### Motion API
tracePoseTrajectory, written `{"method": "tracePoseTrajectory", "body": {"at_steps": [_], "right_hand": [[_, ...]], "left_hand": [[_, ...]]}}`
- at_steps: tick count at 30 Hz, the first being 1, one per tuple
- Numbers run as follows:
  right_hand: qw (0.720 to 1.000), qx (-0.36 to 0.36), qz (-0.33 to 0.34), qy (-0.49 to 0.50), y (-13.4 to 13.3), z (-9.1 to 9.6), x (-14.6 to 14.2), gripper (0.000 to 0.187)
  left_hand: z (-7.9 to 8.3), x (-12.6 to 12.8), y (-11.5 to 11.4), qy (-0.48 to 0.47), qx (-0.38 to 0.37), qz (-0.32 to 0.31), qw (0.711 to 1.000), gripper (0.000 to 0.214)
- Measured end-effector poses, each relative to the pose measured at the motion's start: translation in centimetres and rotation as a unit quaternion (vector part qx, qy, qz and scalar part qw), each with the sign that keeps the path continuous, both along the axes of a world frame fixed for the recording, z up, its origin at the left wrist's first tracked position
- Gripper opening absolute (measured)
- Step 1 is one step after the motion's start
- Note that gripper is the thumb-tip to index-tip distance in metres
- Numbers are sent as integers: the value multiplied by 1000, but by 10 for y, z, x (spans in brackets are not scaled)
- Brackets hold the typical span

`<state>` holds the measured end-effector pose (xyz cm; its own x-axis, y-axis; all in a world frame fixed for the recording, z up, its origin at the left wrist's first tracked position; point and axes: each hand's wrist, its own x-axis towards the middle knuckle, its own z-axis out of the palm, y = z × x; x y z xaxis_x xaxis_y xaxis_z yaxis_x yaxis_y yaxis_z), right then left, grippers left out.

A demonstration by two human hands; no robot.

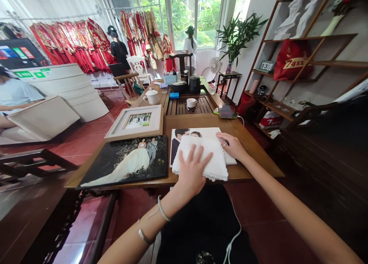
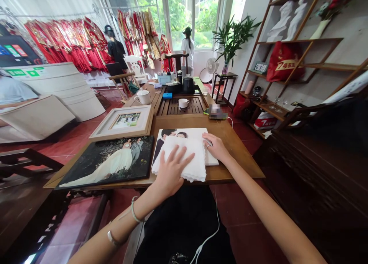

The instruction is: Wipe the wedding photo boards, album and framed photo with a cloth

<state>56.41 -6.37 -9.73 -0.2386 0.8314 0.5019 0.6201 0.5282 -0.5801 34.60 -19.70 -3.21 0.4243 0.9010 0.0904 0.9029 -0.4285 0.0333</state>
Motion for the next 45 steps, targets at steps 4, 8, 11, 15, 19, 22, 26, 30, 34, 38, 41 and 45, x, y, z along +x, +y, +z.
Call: {"method": "tracePoseTrajectory", "body": {"at_steps": [4,8,11,15,19,22,26,30,34,38,41,45], "right_hand": [[1000,1,-1,0,-1,1,-1,28],[1000,2,1,-2,-2,3,-2,28],[1000,1,1,-4,-1,3,-3,27],[1000,-1,0,-3,-1,3,-3,26],[1000,-1,2,-2,-2,4,-4,27],[1000,-1,1,-2,-2,4,-4,27],[1000,0,-3,-3,-1,4,-3,26],[1000,1,-2,-3,-1,4,-4,27],[1000,-1,-1,3,-2,4,-5,28],[1000,-3,-1,13,-2,3,-5,29],[1000,-7,1,17,-1,2,-3,30],[1000,-16,12,18,0,2,1,35]], "left_hand": [[8,-5,30,13,-27,7,1000,71],[13,-9,79,31,-41,-5,999,70],[18,-9,116,37,-60,-43,997,70],[23,-7,155,40,-91,-86,991,71],[24,-4,178,38,-116,-113,986,72],[24,-3,184,37,-122,-120,985,75],[24,-2,178,37,-109,-116,987,75],[25,-4,160,41,-91,-98,990,72],[25,-8,127,45,-56,-63,995,67],[22,0,82,40,-7,-13,999,60],[17,18,50,36,8,21,999,56],[7,53,18,36,6,95,995,55]]}}
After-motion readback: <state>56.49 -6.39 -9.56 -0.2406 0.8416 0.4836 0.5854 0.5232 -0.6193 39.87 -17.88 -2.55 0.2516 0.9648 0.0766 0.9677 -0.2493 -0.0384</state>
